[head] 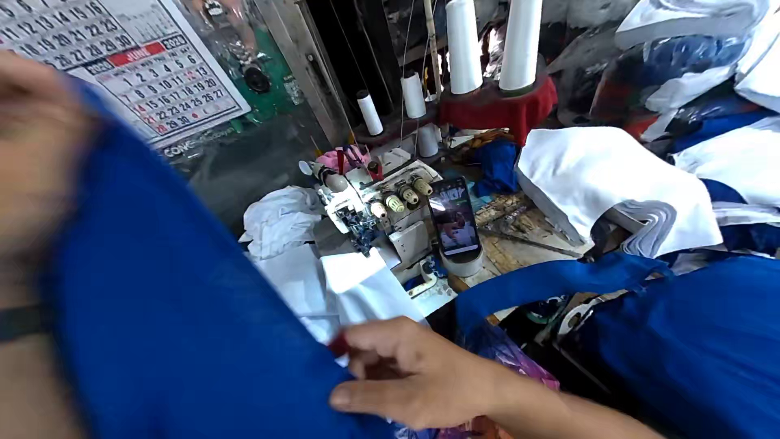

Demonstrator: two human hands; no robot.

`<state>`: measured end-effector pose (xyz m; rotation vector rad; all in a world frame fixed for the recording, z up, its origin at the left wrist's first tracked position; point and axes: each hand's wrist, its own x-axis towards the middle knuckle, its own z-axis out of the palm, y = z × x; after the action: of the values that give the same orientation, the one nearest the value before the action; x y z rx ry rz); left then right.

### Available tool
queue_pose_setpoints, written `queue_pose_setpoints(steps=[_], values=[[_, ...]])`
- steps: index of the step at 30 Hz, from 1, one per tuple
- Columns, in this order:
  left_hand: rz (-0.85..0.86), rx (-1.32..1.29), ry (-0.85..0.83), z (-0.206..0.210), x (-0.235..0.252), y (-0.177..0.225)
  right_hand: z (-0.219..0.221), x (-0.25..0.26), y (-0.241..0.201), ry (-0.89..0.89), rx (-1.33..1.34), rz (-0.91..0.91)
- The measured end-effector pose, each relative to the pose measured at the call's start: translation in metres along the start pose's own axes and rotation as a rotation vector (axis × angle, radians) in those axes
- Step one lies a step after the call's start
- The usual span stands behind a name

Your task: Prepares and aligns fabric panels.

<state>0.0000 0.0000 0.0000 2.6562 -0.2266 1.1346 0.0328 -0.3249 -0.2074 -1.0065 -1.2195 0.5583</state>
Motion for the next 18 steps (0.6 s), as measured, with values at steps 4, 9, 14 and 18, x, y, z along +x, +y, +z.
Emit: queue_pose_setpoints(steps=[4, 9, 14, 18], values=[[-0.263, -0.191, -0.201, 0.131, -0.068, 0.02, -0.017, -0.049, 0.077, 0.226, 0.153, 0.325], [-0.43, -0.277, -0.197, 0.197, -0.128, 0.017, -0.025, -0.057, 0.1, 0.22, 0.085, 0.373], [-0.463, -0.175, -0.107, 0.217, -0.136, 0.025, -0.029, -0.059, 0.112, 0.078, 0.067, 0.421], [-0.424, -0.008, -0.064, 0.232, -0.139, 0.03, -0.016, -0.101, 0.142, -0.017, 0.033, 0.492]])
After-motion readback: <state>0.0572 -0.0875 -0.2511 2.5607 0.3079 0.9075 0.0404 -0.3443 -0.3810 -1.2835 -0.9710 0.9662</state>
